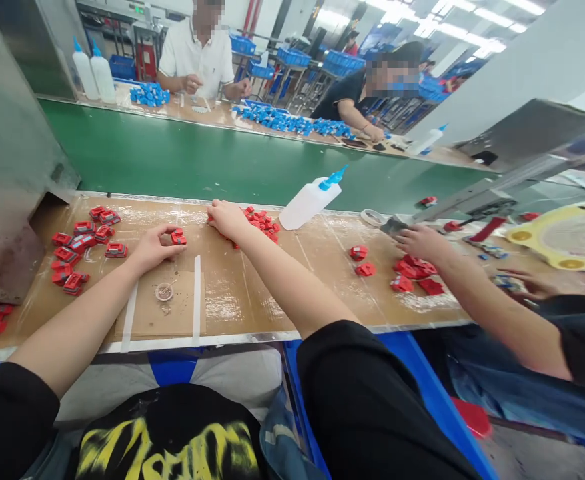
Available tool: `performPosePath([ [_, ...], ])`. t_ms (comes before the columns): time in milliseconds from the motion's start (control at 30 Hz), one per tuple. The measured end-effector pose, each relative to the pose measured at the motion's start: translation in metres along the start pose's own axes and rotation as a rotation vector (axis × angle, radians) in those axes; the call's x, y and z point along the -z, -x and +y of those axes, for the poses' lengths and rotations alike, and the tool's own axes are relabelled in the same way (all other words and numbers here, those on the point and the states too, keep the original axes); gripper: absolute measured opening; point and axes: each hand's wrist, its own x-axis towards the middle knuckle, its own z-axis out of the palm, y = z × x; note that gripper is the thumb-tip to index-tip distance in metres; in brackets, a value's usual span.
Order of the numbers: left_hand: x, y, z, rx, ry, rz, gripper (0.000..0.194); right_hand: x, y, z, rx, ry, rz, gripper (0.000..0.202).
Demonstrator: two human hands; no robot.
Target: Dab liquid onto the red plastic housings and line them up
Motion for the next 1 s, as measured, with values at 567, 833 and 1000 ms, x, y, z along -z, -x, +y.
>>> performPosePath([
  [567,0.001,-0.002,-0.007,-0.088,-0.169,-0.003,0.059,-0.044,0.052,-0.075,-0.173,-1.822,0.197,0.043],
  [833,-0.003,0.0,0.002,-0.102,-0.242,0.028,0.053,-0.038,0.058,-0.067,-0.077,-1.58,0.334,0.041],
  [1000,-0.004,0.001,0.004,-0.161,-0.216,-0.021,0.055,-0.039,0.059,-0.067,0.011,-1.232,0.493,0.028],
])
